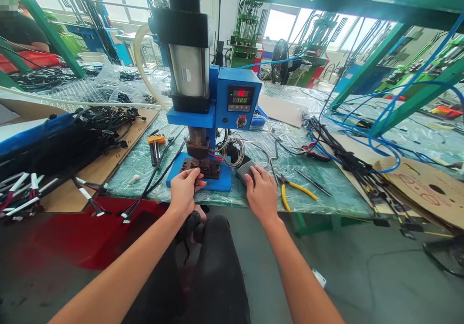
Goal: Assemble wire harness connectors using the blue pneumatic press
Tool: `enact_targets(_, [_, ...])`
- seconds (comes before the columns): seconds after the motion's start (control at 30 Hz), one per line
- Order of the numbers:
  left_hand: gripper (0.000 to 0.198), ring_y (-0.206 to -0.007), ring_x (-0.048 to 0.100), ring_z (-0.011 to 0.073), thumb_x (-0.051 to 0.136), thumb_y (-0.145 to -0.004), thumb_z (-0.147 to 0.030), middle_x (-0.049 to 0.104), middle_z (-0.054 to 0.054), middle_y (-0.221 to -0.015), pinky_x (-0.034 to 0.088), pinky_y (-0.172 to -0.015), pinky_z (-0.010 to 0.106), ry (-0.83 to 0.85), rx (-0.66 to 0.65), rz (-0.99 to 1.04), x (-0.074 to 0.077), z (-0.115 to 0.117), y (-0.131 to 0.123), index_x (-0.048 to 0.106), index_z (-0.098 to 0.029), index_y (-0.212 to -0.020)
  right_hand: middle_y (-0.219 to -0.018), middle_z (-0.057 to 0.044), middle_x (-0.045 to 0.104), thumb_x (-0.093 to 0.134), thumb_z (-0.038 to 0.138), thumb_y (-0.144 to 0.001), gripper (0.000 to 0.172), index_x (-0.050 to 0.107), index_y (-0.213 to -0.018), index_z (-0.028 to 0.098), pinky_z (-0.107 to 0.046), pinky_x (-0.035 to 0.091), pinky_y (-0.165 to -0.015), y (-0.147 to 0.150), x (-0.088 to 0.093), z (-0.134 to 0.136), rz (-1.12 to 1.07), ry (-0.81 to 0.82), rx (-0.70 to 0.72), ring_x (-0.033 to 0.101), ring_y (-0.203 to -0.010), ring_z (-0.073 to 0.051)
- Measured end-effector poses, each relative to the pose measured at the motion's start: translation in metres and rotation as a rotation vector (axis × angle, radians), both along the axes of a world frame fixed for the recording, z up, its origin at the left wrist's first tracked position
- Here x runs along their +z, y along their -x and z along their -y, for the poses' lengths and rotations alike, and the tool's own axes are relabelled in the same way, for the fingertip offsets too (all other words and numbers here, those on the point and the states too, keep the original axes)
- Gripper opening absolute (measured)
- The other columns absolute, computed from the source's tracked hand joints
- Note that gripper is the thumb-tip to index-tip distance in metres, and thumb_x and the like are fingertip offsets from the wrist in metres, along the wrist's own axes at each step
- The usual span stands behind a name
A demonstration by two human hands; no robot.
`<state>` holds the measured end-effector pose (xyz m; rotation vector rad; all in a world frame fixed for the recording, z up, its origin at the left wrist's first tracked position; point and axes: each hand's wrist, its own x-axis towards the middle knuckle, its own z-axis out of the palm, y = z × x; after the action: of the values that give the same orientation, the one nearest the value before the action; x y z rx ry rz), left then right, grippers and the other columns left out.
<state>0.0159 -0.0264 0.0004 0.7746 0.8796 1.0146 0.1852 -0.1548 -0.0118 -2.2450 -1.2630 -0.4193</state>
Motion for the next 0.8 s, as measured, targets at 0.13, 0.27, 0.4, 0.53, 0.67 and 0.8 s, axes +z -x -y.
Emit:
enact_targets(0.13, [0.028,-0.045,0.059,0.0096,0.077,-0.065,-0.035,0.066,0.001,-0.063,0.053,-0.054,0.026,0.005,0.002,-0.003,0.0001,-0.0001,-0.0002,0.064,-0.013,-0.077,-0.133,-0.013,0.061,0.036,0.043,-0.101,0.048,0.062,-0.130,0.015,-0.046,0.038,-0.108,0.0011,-0.0011,-0.0006,0.001,-0.011,-0.007,0.051,-0.125,-0.028])
enact_targets(0.27, [0.027,-0.045,0.059,0.0099,0.076,-0.065,-0.034,0.066,0.001,-0.063,0.053,-0.053,0.026,0.004,0.010,-0.007,0.0001,0.0003,-0.0006,0.064,-0.013,-0.077,-0.132,-0.014,0.062,0.036,0.043,-0.101,0.049,0.063,-0.130,0.013,-0.045,0.038,-0.108,0.0015,-0.0007,-0.0007,0.005,-0.020,0.002,0.052,-0.124,-0.028])
enact_targets(0.4, [0.028,-0.045,0.059,0.0100,0.077,-0.065,-0.035,0.066,0.001,-0.063,0.053,-0.053,0.026,-0.001,0.008,-0.005,-0.0007,0.0005,-0.0004,0.064,-0.013,-0.077,-0.132,-0.013,0.062,0.035,0.043,-0.102,0.049,0.063,-0.130,0.014,-0.045,0.038,-0.108,0.0013,-0.0009,-0.0002,0.007,-0.020,0.002,0.052,-0.124,-0.028])
enact_targets(0.53, [0.028,-0.046,0.060,0.0096,0.077,-0.067,-0.035,0.067,0.001,-0.064,0.054,-0.054,0.025,-0.011,-0.004,-0.017,-0.0015,0.0003,0.0007,0.064,-0.013,-0.079,-0.132,-0.013,0.062,0.035,0.044,-0.102,0.049,0.062,-0.130,0.015,-0.046,0.039,-0.108,0.0004,-0.0024,0.0000,0.002,-0.015,0.003,0.052,-0.124,-0.029])
enact_targets(0.67, [0.030,-0.047,0.060,0.0101,0.077,-0.066,-0.037,0.067,0.001,-0.065,0.054,-0.055,0.027,-0.016,-0.009,-0.024,-0.0009,-0.0001,0.0008,0.064,-0.013,-0.079,-0.132,-0.013,0.062,0.035,0.044,-0.102,0.050,0.062,-0.130,0.014,-0.046,0.039,-0.108,-0.0002,-0.0033,-0.0002,0.008,-0.015,0.001,0.052,-0.125,-0.030])
enact_targets(0.8, [0.028,-0.045,0.060,0.0099,0.077,-0.066,-0.036,0.066,0.001,-0.064,0.054,-0.053,0.026,-0.006,-0.002,-0.027,0.0003,-0.0003,-0.0001,0.063,-0.014,-0.077,-0.132,-0.013,0.062,0.035,0.044,-0.102,0.049,0.063,-0.130,0.014,-0.046,0.039,-0.108,0.0000,-0.0032,-0.0005,0.004,-0.029,0.010,0.052,-0.125,-0.029])
